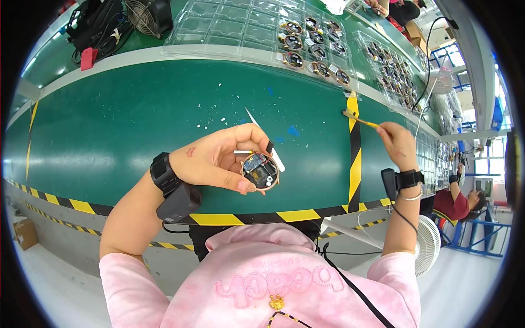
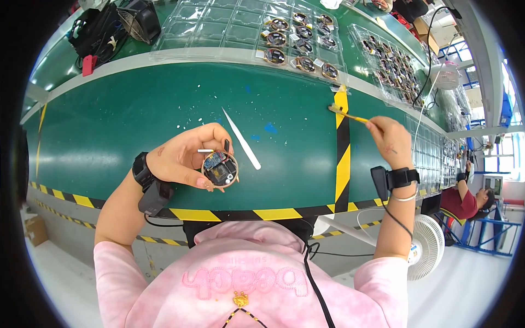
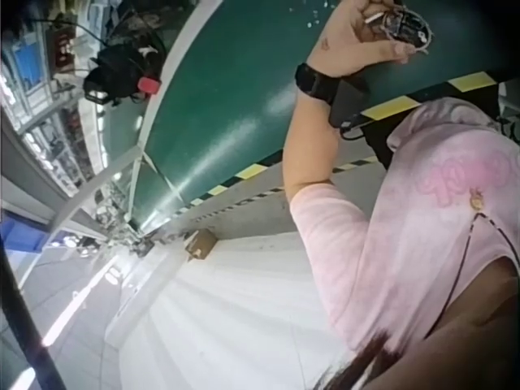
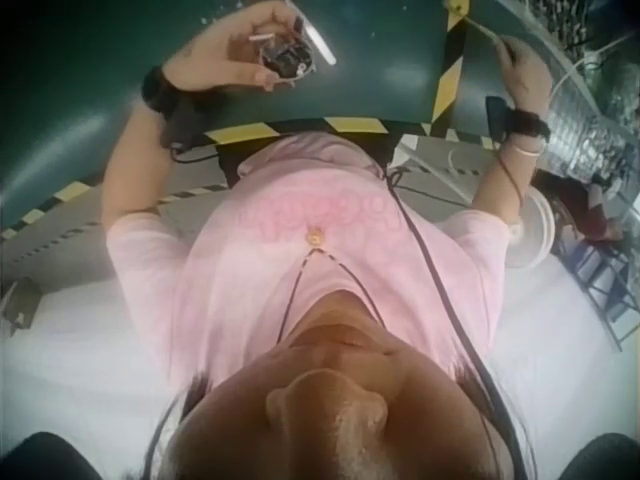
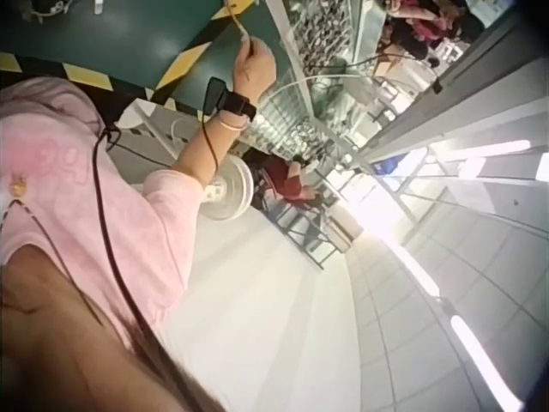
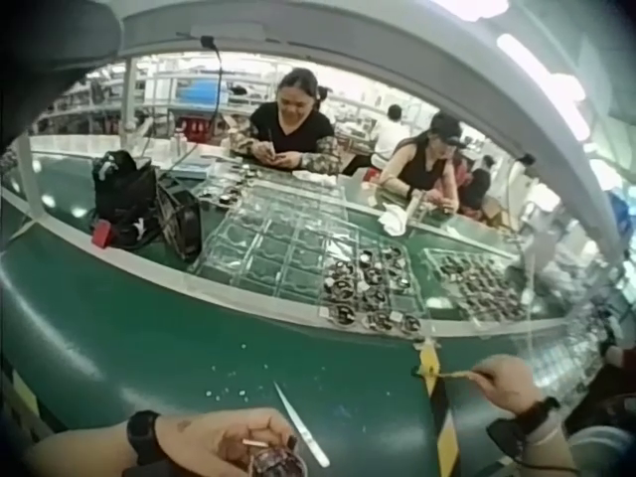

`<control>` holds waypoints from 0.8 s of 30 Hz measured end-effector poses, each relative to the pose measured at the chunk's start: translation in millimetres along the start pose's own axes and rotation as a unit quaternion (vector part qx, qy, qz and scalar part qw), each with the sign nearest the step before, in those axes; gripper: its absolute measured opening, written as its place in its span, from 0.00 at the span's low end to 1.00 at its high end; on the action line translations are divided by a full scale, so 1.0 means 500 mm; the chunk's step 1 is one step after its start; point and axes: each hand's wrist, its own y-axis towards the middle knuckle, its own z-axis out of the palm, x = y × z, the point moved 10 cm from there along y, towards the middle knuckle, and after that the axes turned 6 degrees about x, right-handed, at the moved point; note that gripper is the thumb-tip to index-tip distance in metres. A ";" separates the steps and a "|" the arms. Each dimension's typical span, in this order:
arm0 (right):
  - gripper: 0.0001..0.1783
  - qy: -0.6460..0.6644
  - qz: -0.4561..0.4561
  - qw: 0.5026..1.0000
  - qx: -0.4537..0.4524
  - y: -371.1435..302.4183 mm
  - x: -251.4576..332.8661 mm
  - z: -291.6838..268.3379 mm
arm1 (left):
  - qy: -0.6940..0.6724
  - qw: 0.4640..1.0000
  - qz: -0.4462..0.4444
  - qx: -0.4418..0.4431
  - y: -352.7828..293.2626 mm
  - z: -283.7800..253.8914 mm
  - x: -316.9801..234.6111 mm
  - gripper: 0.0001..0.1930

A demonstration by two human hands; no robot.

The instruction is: Manually assembling small electronic components using tweezers and a probe tool at a production station.

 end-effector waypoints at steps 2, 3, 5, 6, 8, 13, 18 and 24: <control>0.07 0.029 -0.123 0.987 -0.100 -0.017 0.044 -0.011 | 0.021 0.999 0.023 -0.020 0.001 -0.009 -0.013 0.25; 0.07 0.041 -0.181 0.971 -0.149 -0.034 0.065 -0.025 | 0.023 0.999 0.020 -0.016 0.005 -0.007 -0.014 0.25; 0.06 0.170 -0.166 0.965 -0.109 -0.015 0.107 -0.026 | 0.091 0.992 0.004 -0.083 0.001 -0.025 -0.017 0.25; 0.07 0.292 -0.151 0.942 -0.066 -0.002 0.135 -0.023 | 0.124 0.986 -0.003 -0.114 0.002 -0.035 -0.019 0.24; 0.07 0.356 -0.219 0.908 -0.034 0.003 0.252 -0.043 | 0.142 0.982 0.005 -0.126 -0.002 -0.037 -0.013 0.24; 0.05 0.459 -0.255 0.851 0.016 0.024 0.405 -0.036 | 0.255 0.949 0.029 -0.184 -0.009 -0.057 -0.015 0.26; 0.06 0.498 -0.205 0.839 0.072 0.035 0.438 0.015 | 0.394 0.886 -0.008 -0.243 -0.017 -0.064 -0.034 0.28; 0.06 0.533 -0.147 0.823 0.129 0.027 0.440 0.072 | 0.431 0.857 0.044 -0.280 -0.026 -0.070 -0.047 0.27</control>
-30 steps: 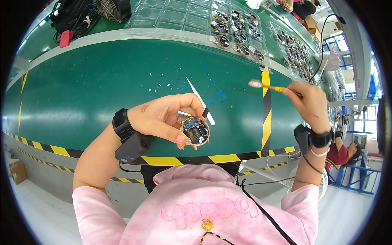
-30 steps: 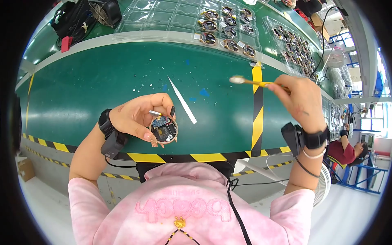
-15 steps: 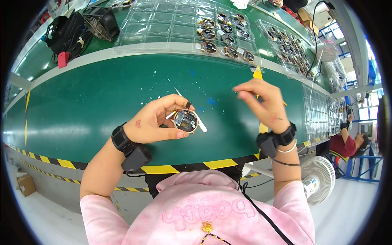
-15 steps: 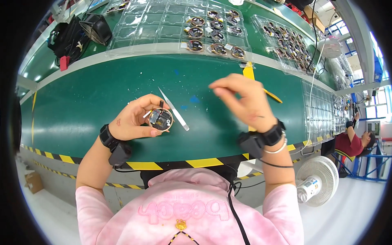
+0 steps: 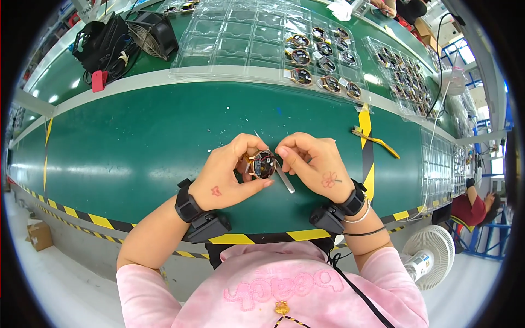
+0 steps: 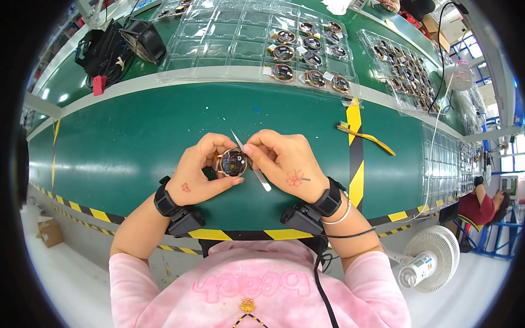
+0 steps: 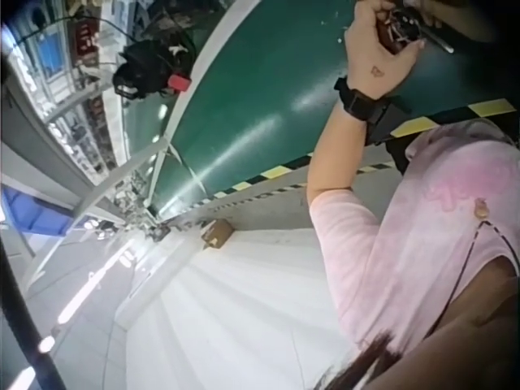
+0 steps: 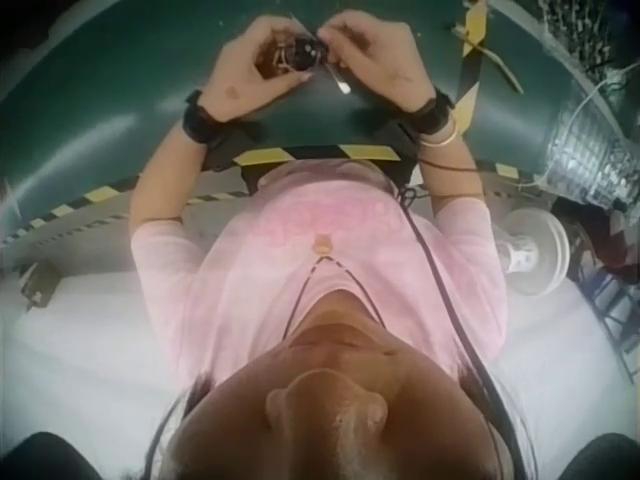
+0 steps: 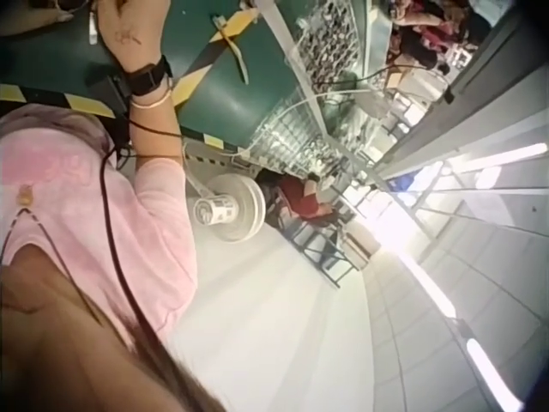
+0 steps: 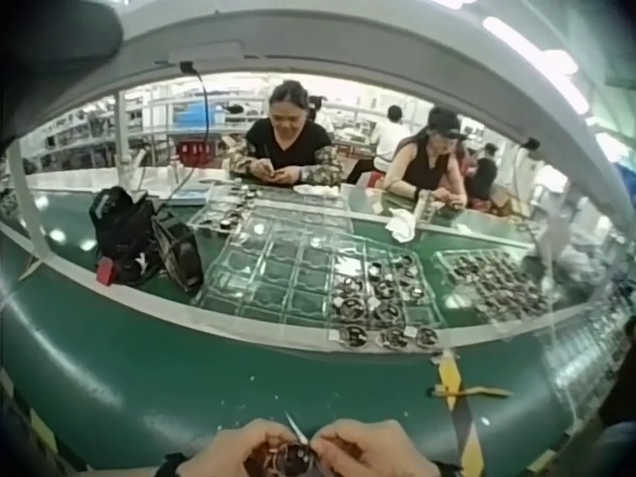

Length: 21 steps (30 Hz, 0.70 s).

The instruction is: Manually assembling small electronic components using tweezers and a probe tool at a production station.

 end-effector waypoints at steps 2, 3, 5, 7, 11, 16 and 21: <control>0.06 0.004 0.004 1.000 -0.009 0.001 -0.004 -0.005 | 0.003 1.000 -0.018 0.002 0.000 -0.002 -0.001 0.28; 0.06 0.013 -0.015 1.000 -0.006 0.002 0.002 -0.005 | 0.007 1.000 -0.021 0.007 0.002 -0.002 -0.003 0.28; 0.05 0.023 -0.052 0.998 -0.001 -0.001 0.013 -0.001 | -0.005 1.000 -0.029 0.001 0.001 -0.004 0.004 0.28; 0.05 0.023 -0.065 0.998 -0.011 0.000 0.013 -0.002 | -0.007 0.999 -0.035 0.003 0.001 -0.005 0.007 0.28; 0.05 0.027 -0.090 0.995 -0.023 -0.002 0.013 -0.005 | -0.002 1.000 -0.018 -0.013 0.000 -0.008 0.004 0.29; 0.06 0.080 -0.071 0.994 -0.010 -0.003 0.005 -0.001 | -0.010 0.999 0.001 -0.035 0.002 -0.009 0.000 0.27; 0.07 0.104 -0.079 0.991 0.011 -0.003 0.014 0.000 | -0.015 0.999 -0.023 -0.029 -0.002 -0.010 0.009 0.29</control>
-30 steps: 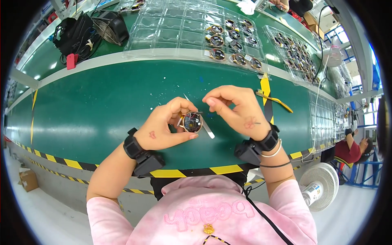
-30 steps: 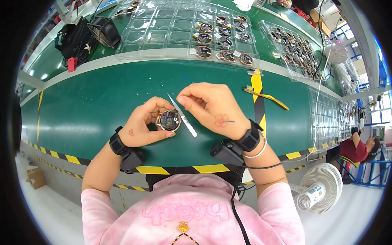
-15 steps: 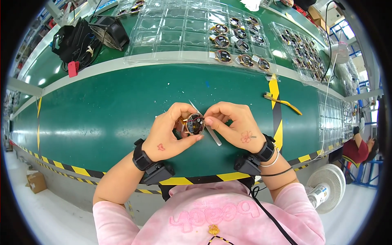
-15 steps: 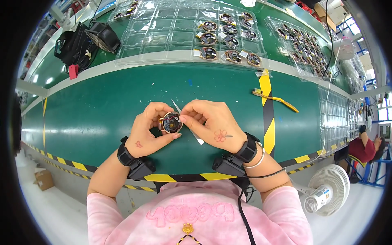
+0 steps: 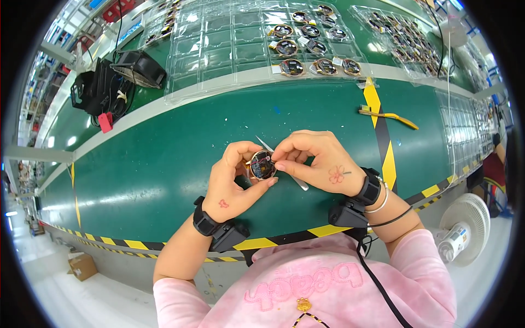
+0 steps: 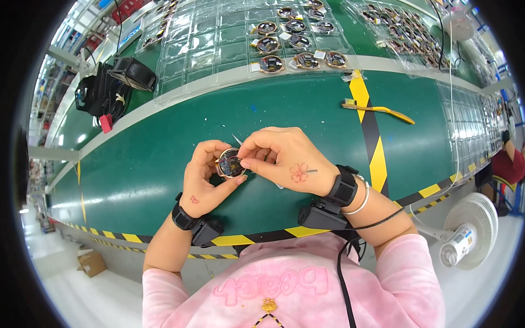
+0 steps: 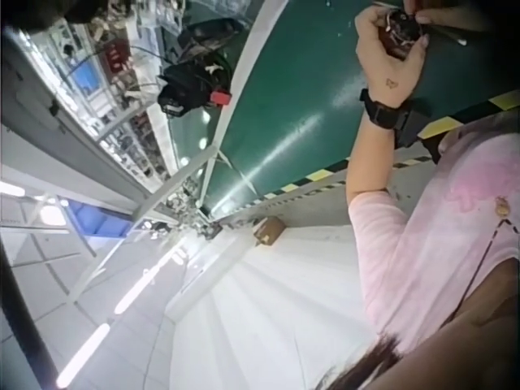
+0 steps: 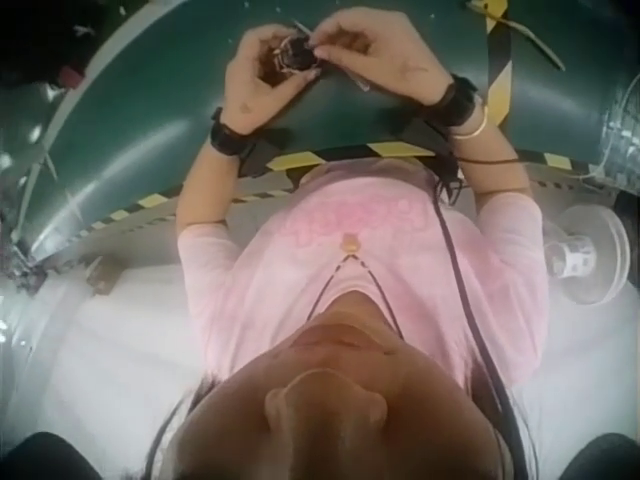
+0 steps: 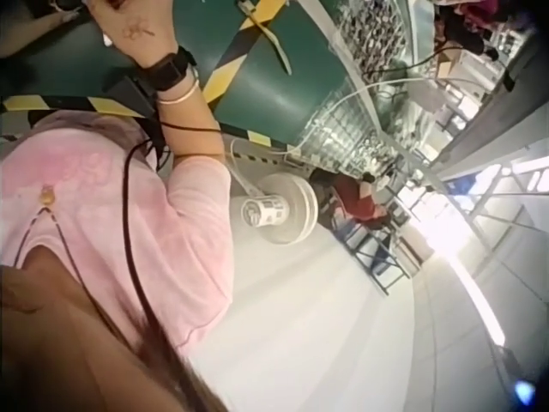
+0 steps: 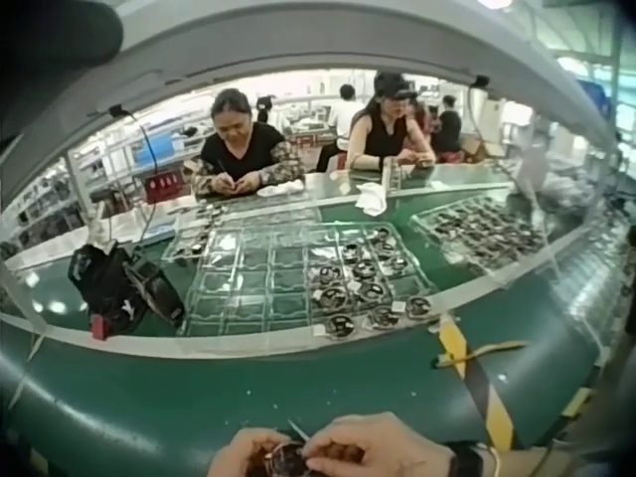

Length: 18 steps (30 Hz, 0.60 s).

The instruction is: Manually assembling small electronic components using tweezers and a probe tool at a production station.

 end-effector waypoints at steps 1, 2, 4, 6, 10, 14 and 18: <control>0.07 0.006 -0.003 1.000 -0.008 -0.001 -0.003 -0.003 | 0.000 1.000 -0.007 0.001 0.000 0.000 0.003 0.30; 0.08 -0.008 -0.018 1.000 -0.013 -0.001 -0.001 -0.005 | 0.007 1.000 -0.008 0.009 0.001 0.004 0.003 0.30; 0.10 -0.034 -0.052 0.998 -0.023 -0.003 0.003 -0.007 | -0.013 1.000 -0.008 0.008 0.003 0.009 0.000 0.30; 0.10 -0.034 -0.055 0.997 -0.032 -0.003 0.006 -0.010 | -0.012 1.000 -0.009 0.017 0.005 0.012 0.001 0.30; 0.10 -0.054 -0.062 0.996 -0.030 -0.009 0.005 -0.012 | -0.002 1.000 0.018 -0.006 0.005 0.011 -0.006 0.28; 0.10 -0.078 -0.084 0.993 -0.026 -0.014 0.006 -0.010 | -0.025 1.000 0.000 -0.007 0.006 0.011 -0.005 0.29; 0.10 -0.093 -0.105 0.989 -0.038 -0.016 0.014 -0.007 | -0.068 0.998 -0.010 0.000 0.006 0.010 0.001 0.28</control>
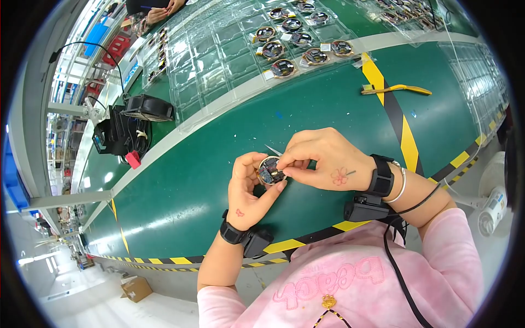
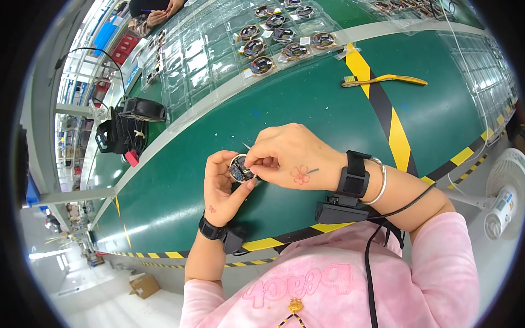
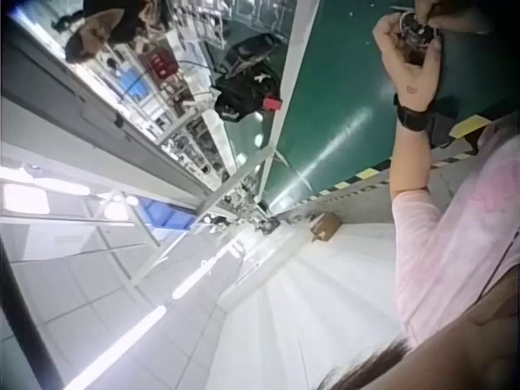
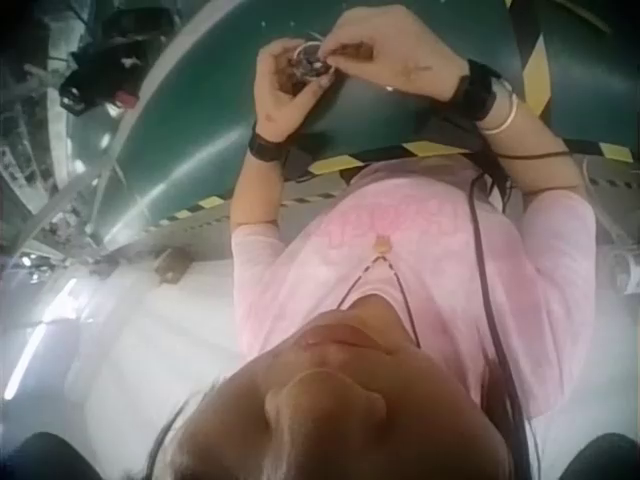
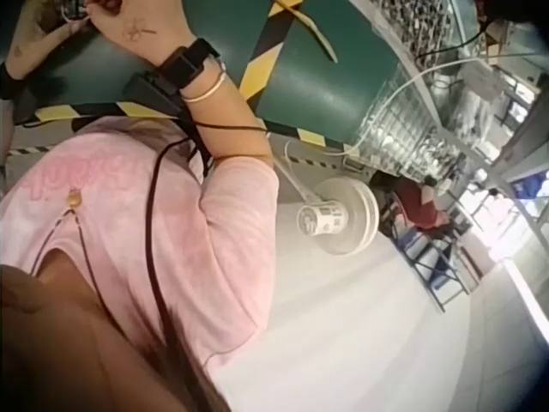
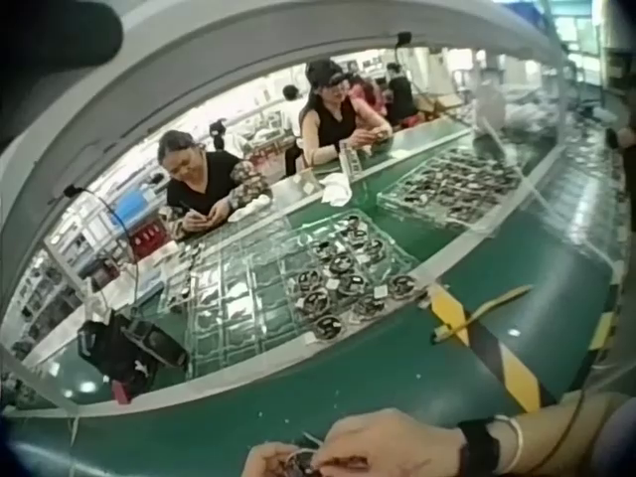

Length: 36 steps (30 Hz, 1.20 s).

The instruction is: Manually assembling small electronic components using tweezers and a probe tool at a production station.

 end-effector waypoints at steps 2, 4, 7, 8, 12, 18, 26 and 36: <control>0.10 0.001 -0.022 1.000 -0.017 0.000 0.009 -0.002 | -0.027 1.000 -0.004 0.009 -0.001 -0.001 0.005 0.26; 0.10 0.002 -0.026 0.999 -0.021 -0.001 0.012 0.000 | -0.041 0.999 -0.006 0.013 0.000 0.001 0.009 0.25; 0.10 0.002 -0.036 0.999 -0.026 -0.002 0.019 0.005 | -0.042 0.999 -0.008 -0.006 -0.001 -0.003 0.013 0.22; 0.10 0.000 -0.042 0.999 -0.030 -0.004 0.022 0.007 | -0.042 0.999 -0.008 -0.006 -0.002 -0.004 0.015 0.22; 0.11 -0.015 -0.063 0.997 -0.040 -0.008 0.029 0.014 | 0.010 1.000 0.010 0.006 -0.004 -0.001 0.012 0.20; 0.12 -0.069 -0.123 0.988 -0.068 -0.013 0.047 0.015 | 0.017 1.000 -0.002 -0.006 -0.006 -0.005 0.011 0.19; 0.11 -0.102 -0.132 0.983 -0.076 -0.015 0.052 0.019 | 0.009 1.000 0.002 -0.020 -0.004 -0.007 0.009 0.16; 0.10 -0.142 -0.122 0.979 -0.083 -0.016 0.047 0.017 | 0.013 1.000 -0.003 -0.021 -0.006 -0.007 0.018 0.14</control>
